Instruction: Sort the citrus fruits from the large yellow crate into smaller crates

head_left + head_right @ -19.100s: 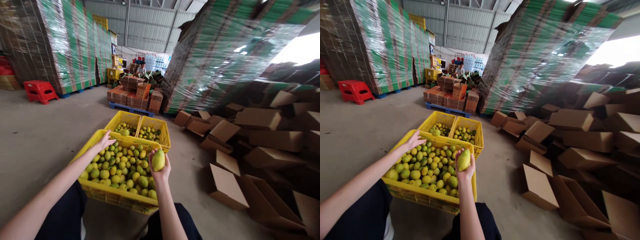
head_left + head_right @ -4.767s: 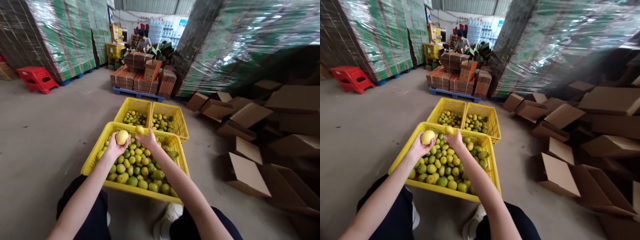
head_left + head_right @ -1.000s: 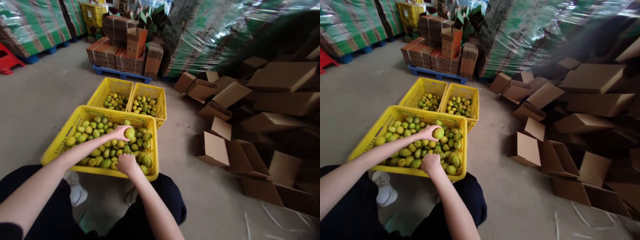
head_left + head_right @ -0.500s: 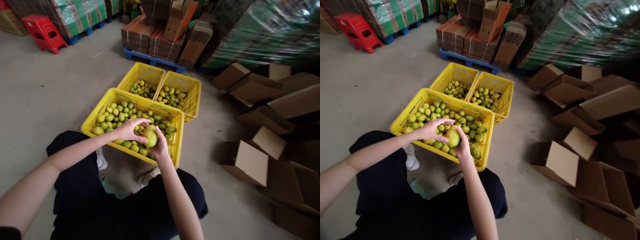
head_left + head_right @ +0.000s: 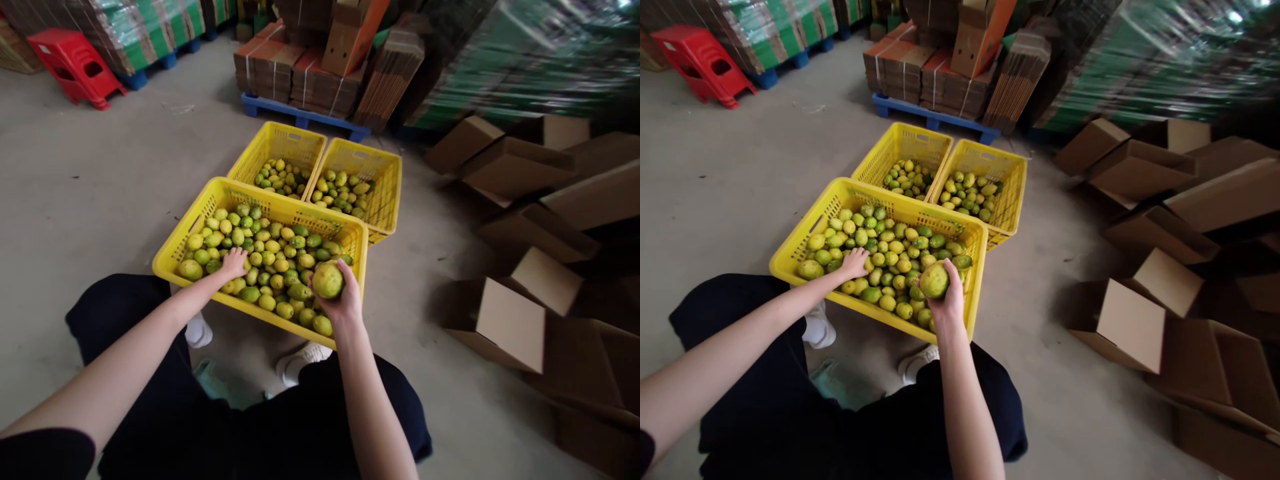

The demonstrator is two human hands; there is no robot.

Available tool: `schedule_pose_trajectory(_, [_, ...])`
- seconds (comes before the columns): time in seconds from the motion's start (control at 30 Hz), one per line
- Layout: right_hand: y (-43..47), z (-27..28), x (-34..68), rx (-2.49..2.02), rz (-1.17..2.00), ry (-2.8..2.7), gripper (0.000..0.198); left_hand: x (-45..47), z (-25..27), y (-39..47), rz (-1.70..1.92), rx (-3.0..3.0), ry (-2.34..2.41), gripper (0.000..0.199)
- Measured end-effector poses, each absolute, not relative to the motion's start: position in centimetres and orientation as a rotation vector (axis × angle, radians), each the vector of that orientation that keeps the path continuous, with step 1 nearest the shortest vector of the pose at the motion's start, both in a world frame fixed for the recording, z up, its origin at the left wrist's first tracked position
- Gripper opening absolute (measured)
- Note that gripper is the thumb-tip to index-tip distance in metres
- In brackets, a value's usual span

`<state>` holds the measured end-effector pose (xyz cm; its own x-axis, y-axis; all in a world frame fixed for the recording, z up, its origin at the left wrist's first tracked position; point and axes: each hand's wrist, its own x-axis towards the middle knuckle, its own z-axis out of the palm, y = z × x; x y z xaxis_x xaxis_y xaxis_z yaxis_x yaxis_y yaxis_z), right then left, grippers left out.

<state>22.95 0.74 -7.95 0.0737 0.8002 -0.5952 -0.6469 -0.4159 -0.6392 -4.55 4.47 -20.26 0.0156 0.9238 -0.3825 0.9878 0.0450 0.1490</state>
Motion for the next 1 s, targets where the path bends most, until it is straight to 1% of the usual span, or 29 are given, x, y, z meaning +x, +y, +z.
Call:
schedule_pose_trajectory(0.07, [0.6, -7.8, 22.7, -1.218, 1.638, -0.187, 0.029, -4.0, -21.3, 4.7, -0.314, 1.963, 1.928, 0.065])
schedule_pose_trajectory(0.1, [0.6, -7.5, 22.5, -1.235, 1.654, -0.183, 0.030, -3.8, -21.7, 4.9, -0.338, 1.978, 1.925, 0.067])
schedule_pose_trajectory(0.2, [0.4, -6.7, 22.1, -1.283, 1.687, -0.154, 0.031, -3.8, -22.2, 5.2, -0.350, 2.023, 1.899, 0.062])
schedule_pose_trajectory(0.3, [0.4, -6.0, 21.8, -1.305, 1.682, -0.154, 0.030, -4.5, -21.6, 5.4, -0.304, 2.043, 1.854, 0.058])
schedule_pose_trajectory(0.47, [0.7, -5.8, 21.2, -1.217, 1.682, -0.200, 0.027, -6.5, -18.0, 6.1, -0.121, 1.972, 1.897, 0.055])
schedule_pose_trajectory(0.5, [0.8, -5.8, 20.9, -1.196, 1.681, -0.190, 0.027, -6.7, -16.8, 6.4, -0.054, 1.964, 1.900, 0.056])
schedule_pose_trajectory(0.57, [1.0, -5.7, 20.1, -1.162, 1.681, -0.180, 0.025, -6.8, -14.2, 6.7, 0.199, 1.929, 1.839, 0.062])
schedule_pose_trajectory(0.63, [1.1, -5.6, 19.1, -1.115, 1.662, -0.242, 0.024, -6.3, -11.4, 6.8, 0.542, 1.823, 1.667, 0.069])
schedule_pose_trajectory(0.7, [0.9, -5.4, 18.2, -1.063, 1.625, -0.391, 0.028, -5.4, -8.8, 6.4, 0.794, 1.682, 1.429, 0.071])
schedule_pose_trajectory(0.8, [0.4, -4.9, 17.3, -1.043, 1.521, -0.688, 0.045, -3.9, -6.1, 5.2, 0.917, 1.608, 1.145, 0.071])
schedule_pose_trajectory(0.87, [-0.1, -4.5, 17.1, -1.080, 1.366, -0.887, 0.059, -3.1, -5.4, 4.3, 0.996, 1.646, 1.043, 0.069])
schedule_pose_trajectory(0.9, [-0.4, -4.3, 17.2, -1.099, 1.255, -0.986, 0.063, -2.8, -5.3, 4.0, 1.048, 1.698, 1.025, 0.066])
schedule_pose_trajectory(1.0, [-0.9, -4.1, 17.7, -1.123, 0.892, -1.270, 0.061, -2.1, -5.5, 3.3, 1.183, 1.966, 1.039, 0.057])
